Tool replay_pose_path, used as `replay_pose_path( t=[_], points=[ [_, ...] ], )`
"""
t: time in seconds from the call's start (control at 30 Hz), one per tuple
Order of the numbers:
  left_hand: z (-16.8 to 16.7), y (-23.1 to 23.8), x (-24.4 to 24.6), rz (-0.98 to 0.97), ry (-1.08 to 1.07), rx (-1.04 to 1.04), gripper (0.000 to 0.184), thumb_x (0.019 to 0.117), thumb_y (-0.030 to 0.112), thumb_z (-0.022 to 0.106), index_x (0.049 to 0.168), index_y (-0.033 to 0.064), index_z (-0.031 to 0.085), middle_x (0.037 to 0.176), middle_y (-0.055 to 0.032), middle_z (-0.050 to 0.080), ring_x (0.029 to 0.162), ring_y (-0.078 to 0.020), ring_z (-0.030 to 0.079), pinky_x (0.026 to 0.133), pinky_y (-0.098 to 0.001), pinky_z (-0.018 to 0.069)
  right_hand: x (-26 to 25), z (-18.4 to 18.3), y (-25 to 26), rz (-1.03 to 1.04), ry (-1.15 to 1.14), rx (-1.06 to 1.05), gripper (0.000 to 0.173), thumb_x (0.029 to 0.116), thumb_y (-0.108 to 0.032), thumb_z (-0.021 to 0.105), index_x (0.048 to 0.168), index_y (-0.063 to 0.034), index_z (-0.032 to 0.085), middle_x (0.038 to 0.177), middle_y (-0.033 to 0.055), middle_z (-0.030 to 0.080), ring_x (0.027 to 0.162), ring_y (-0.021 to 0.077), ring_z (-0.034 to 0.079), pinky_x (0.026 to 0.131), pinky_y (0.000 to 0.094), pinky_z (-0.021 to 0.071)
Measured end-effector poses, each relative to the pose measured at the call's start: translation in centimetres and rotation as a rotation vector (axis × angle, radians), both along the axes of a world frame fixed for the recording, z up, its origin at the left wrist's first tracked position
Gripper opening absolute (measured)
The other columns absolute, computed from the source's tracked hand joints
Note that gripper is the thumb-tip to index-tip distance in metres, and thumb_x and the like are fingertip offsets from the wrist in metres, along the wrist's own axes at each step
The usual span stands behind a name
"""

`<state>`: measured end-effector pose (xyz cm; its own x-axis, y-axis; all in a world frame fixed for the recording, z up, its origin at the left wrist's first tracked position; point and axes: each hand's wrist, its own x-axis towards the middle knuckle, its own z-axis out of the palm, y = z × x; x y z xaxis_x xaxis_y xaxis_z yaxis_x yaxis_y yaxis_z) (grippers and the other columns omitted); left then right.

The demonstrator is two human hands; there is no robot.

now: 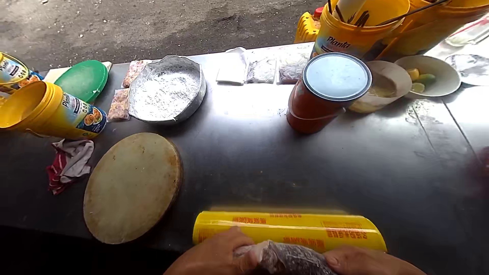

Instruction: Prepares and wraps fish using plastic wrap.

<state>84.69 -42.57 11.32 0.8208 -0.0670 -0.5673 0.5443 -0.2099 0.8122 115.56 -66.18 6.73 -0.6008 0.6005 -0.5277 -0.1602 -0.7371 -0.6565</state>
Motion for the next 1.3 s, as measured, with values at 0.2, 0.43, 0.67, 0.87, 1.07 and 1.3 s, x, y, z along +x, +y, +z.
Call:
replay_pose_path(
  t=[0.2,0.43,0.67,0.87,1.07,1.3],
  points=[
    [1.3,-2.4,1.7,0.221,0.217,0.135,0.063,0.1024,0.063,0.041,0.130,0.0116,0.064,0.120,-0.0118,0.069,0.112,-0.0252,0.067,0.097,-0.0549,0.0521,-0.3,3.1,3.3,0.369,-0.485,0.352,0.062,0.1033,-0.064,0.042,0.090,-0.0097,0.069,0.071,0.0040,0.059,0.068,0.0162,0.057,0.063,0.0430,0.0448],
    [0.2,-5.9,-0.6,0.610,0.136,-0.227,0.037,0.1057,0.023,0.050,0.138,0.0053,0.051,0.096,-0.0068,0.070,0.085,-0.0149,0.069,0.080,-0.0372,0.0578,-2.1,3.7,1.1,0.252,-0.576,0.458,0.069,0.1023,-0.043,0.061,0.162,-0.0206,0.034,0.142,0.0176,0.061,0.129,0.0325,0.061,0.109,0.0609,0.0448],
    [0.2,-5.9,-3.6,0.547,-0.011,-0.098,0.089,0.0965,0.077,0.035,0.142,0.0027,0.053,0.121,-0.0111,0.070,0.112,-0.0172,0.067,0.100,-0.0421,0.0549,-3.9,3.8,0.5,0.155,-0.699,0.625,0.084,0.0879,-0.060,0.074,0.157,-0.0254,0.041,0.136,0.0140,0.065,0.122,0.0301,0.065,0.103,0.0596,0.0512],
    [-2.7,-4.5,-0.5,0.515,0.283,-0.058,0.055,0.1047,0.056,0.043,0.140,0.0156,0.054,0.119,-0.0104,0.067,0.109,-0.0206,0.066,0.096,-0.0462,0.0539,-4.4,4.3,5.0,0.529,-0.860,0.523,0.091,0.0774,-0.070,0.077,0.148,-0.0185,0.050,0.128,0.0162,0.060,0.111,0.0344,0.064,0.090,0.0591,0.0538],
    [-1.9,-3.8,-1.1,0.396,0.159,0.007,0.070,0.1022,0.063,0.042,0.159,0.0237,0.035,0.144,-0.0140,0.057,0.127,-0.0238,0.060,0.106,-0.0505,0.0494,-5.0,3.5,5.4,0.494,-0.828,0.540,0.085,0.0852,-0.031,0.078,0.159,-0.0313,0.036,0.135,0.0180,0.060,0.114,0.0385,0.064,0.090,0.0633,0.0529],
    [1.1,-6.4,-1.3,-0.054,0.158,0.558,0.095,0.0847,0.024,0.082,0.163,0.0196,0.027,0.151,-0.0260,0.040,0.101,-0.0428,0.068,0.080,-0.0572,0.0601,-7.9,4.4,6.2,0.615,-1.089,0.639,0.049,0.0829,-0.015,0.074,0.128,-0.0081,0.055,0.103,0.0219,0.066,0.094,0.0431,0.068,0.073,0.0606,0.0537]
  ],
)
